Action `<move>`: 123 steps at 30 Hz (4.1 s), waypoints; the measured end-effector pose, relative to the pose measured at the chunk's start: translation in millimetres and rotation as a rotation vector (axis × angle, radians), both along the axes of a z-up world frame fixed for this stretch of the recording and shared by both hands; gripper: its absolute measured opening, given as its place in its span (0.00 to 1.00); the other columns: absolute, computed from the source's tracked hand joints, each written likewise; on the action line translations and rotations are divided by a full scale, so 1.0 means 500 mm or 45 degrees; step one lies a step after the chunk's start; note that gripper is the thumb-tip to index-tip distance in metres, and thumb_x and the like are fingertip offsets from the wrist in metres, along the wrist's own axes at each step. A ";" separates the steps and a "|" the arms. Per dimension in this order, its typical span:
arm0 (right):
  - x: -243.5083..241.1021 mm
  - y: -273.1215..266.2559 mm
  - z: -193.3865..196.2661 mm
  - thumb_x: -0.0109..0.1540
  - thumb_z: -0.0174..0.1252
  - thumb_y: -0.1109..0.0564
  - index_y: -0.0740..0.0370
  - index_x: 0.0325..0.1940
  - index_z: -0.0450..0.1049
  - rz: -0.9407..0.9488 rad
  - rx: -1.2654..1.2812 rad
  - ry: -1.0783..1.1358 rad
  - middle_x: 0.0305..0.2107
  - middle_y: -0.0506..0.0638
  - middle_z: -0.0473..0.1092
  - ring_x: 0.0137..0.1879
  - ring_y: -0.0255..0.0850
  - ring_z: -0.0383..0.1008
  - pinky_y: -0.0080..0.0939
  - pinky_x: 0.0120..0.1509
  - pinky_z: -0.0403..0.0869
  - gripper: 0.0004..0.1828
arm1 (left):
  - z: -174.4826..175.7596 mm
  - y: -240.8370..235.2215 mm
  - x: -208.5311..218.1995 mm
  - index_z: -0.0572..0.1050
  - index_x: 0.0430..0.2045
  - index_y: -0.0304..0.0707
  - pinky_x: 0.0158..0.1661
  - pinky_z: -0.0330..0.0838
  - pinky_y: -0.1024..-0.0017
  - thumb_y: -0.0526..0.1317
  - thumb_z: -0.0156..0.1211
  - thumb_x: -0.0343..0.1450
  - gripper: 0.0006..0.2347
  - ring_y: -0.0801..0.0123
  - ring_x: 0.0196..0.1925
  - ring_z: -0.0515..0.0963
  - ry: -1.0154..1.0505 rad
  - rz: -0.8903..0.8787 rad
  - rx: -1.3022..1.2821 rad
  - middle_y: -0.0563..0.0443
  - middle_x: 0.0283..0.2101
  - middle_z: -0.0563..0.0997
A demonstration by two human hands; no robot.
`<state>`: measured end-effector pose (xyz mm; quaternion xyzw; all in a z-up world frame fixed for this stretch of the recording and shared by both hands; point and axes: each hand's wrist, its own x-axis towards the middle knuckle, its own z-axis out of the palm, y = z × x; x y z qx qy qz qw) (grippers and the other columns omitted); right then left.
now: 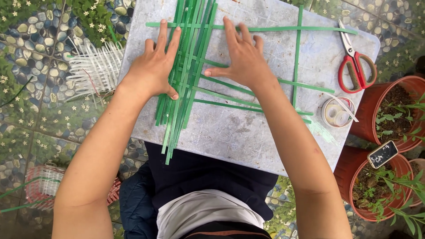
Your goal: Weaving green plastic strips into a grid pattern on a table to create a mat or basket component.
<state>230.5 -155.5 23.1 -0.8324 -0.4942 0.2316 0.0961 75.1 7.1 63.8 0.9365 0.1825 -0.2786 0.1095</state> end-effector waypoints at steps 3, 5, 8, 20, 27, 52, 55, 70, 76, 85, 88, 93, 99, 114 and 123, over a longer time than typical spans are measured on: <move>-0.007 -0.019 -0.060 0.51 0.52 0.09 0.64 0.75 0.31 0.116 0.080 -0.450 0.71 0.57 0.50 0.74 0.57 0.47 0.70 0.66 0.52 0.73 | -0.024 0.002 0.010 0.27 0.70 0.43 0.39 0.78 0.53 0.49 0.83 0.48 0.66 0.38 0.66 0.51 0.012 0.005 0.038 0.38 0.71 0.24; -0.021 -0.027 -0.050 0.51 0.55 0.11 0.63 0.75 0.31 0.124 0.069 -0.433 0.72 0.57 0.50 0.74 0.58 0.48 0.73 0.66 0.52 0.73 | -0.029 0.003 0.014 0.27 0.70 0.45 0.39 0.78 0.53 0.49 0.84 0.47 0.66 0.38 0.66 0.50 0.034 0.012 0.035 0.39 0.72 0.24; -0.031 -0.043 -0.053 0.50 0.58 0.13 0.63 0.75 0.32 0.146 0.073 -0.414 0.72 0.58 0.47 0.75 0.59 0.46 0.74 0.67 0.53 0.73 | -0.041 0.007 0.020 0.27 0.70 0.46 0.39 0.78 0.53 0.52 0.83 0.46 0.67 0.37 0.66 0.50 0.051 -0.008 0.081 0.41 0.71 0.23; -0.017 -0.048 -0.053 0.48 0.67 0.20 0.63 0.74 0.26 0.175 0.054 -0.185 0.73 0.59 0.45 0.76 0.61 0.36 0.73 0.71 0.46 0.76 | -0.063 0.015 0.075 0.20 0.70 0.48 0.41 0.77 0.59 0.63 0.82 0.40 0.74 0.46 0.62 0.61 0.302 -0.184 0.336 0.37 0.68 0.17; -0.026 -0.059 -0.072 0.46 0.71 0.24 0.65 0.74 0.33 0.186 0.198 -0.242 0.69 0.55 0.57 0.75 0.62 0.42 0.76 0.69 0.50 0.74 | -0.065 0.004 0.061 0.23 0.69 0.42 0.41 0.78 0.60 0.60 0.83 0.40 0.73 0.45 0.62 0.62 0.183 -0.208 0.334 0.28 0.70 0.31; -0.124 -0.205 -0.028 0.65 0.67 0.47 0.60 0.59 0.70 -0.048 0.881 -0.365 0.60 0.52 0.66 0.71 0.51 0.60 0.64 0.75 0.53 0.24 | 0.022 -0.006 0.004 0.34 0.70 0.40 0.44 0.75 0.49 0.48 0.76 0.55 0.56 0.46 0.69 0.48 0.096 -0.050 -0.067 0.45 0.74 0.33; -0.107 -0.289 -0.011 0.65 0.59 0.58 0.60 0.33 0.74 -0.369 0.971 -0.435 0.29 0.46 0.73 0.41 0.43 0.71 0.45 0.51 0.59 0.06 | 0.022 0.002 -0.005 0.32 0.70 0.40 0.43 0.75 0.51 0.53 0.73 0.55 0.56 0.48 0.68 0.50 0.073 -0.099 -0.036 0.48 0.75 0.32; -0.016 -0.399 -0.021 0.60 0.60 0.63 0.56 0.34 0.75 -0.743 0.317 -0.450 0.29 0.43 0.73 0.25 0.39 0.66 0.44 0.27 0.64 0.03 | -0.011 0.000 -0.006 0.37 0.70 0.37 0.38 0.77 0.50 0.52 0.77 0.53 0.57 0.44 0.65 0.51 -0.006 -0.081 -0.023 0.45 0.74 0.36; -0.030 -0.443 0.024 0.63 0.60 0.61 0.58 0.36 0.71 -0.688 0.058 -0.412 0.23 0.46 0.66 0.32 0.45 0.67 0.49 0.30 0.64 0.03 | -0.016 -0.001 -0.002 0.39 0.71 0.38 0.37 0.77 0.50 0.52 0.77 0.53 0.56 0.43 0.63 0.53 -0.034 -0.094 0.006 0.46 0.73 0.35; -0.073 -0.500 0.050 0.66 0.61 0.57 0.60 0.48 0.74 -1.134 0.251 0.304 0.29 0.44 0.71 0.35 0.31 0.66 0.32 0.37 0.61 0.07 | -0.027 0.005 -0.009 0.44 0.69 0.35 0.30 0.77 0.51 0.54 0.76 0.51 0.55 0.44 0.57 0.57 -0.121 -0.138 0.040 0.42 0.69 0.48; -0.098 -0.541 0.038 0.66 0.60 0.57 0.60 0.46 0.76 -1.281 0.325 0.404 0.32 0.44 0.69 0.39 0.30 0.64 0.30 0.43 0.62 0.07 | -0.025 0.002 -0.008 0.45 0.69 0.35 0.27 0.79 0.53 0.54 0.77 0.51 0.55 0.44 0.56 0.57 -0.111 -0.134 0.044 0.43 0.69 0.47; -0.126 -0.629 0.049 0.69 0.57 0.64 0.68 0.48 0.73 -1.050 0.249 0.211 0.35 0.53 0.72 0.32 0.36 0.65 0.32 0.36 0.67 0.05 | -0.032 0.003 -0.011 0.42 0.71 0.38 0.29 0.79 0.51 0.55 0.78 0.50 0.58 0.43 0.55 0.59 -0.150 -0.169 0.082 0.43 0.70 0.43; -0.170 -0.763 0.128 0.69 0.50 0.68 0.69 0.43 0.69 -1.081 0.156 0.200 0.27 0.54 0.69 0.27 0.36 0.59 0.36 0.31 0.59 0.03 | -0.046 0.012 -0.018 0.44 0.71 0.41 0.35 0.77 0.49 0.55 0.77 0.50 0.57 0.44 0.68 0.46 -0.193 -0.168 0.063 0.41 0.72 0.41; -0.456 -0.490 -0.049 0.66 0.43 0.51 0.59 0.41 0.65 -0.864 0.397 1.172 0.13 0.46 0.65 0.20 0.31 0.59 0.32 0.26 0.59 0.10 | -0.006 -0.003 -0.115 0.63 0.62 0.25 0.59 0.59 0.39 0.43 0.68 0.64 0.33 0.40 0.67 0.52 -0.736 -0.383 -0.039 0.33 0.66 0.56; -0.428 -0.462 -0.029 0.64 0.47 0.52 0.59 0.48 0.73 -0.802 0.261 0.824 0.12 0.44 0.67 0.18 0.30 0.60 0.32 0.25 0.59 0.13 | -0.067 -0.053 -0.117 0.74 0.52 0.34 0.50 0.68 0.57 0.43 0.67 0.68 0.20 0.56 0.58 0.68 -1.099 -0.612 -0.152 0.44 0.57 0.72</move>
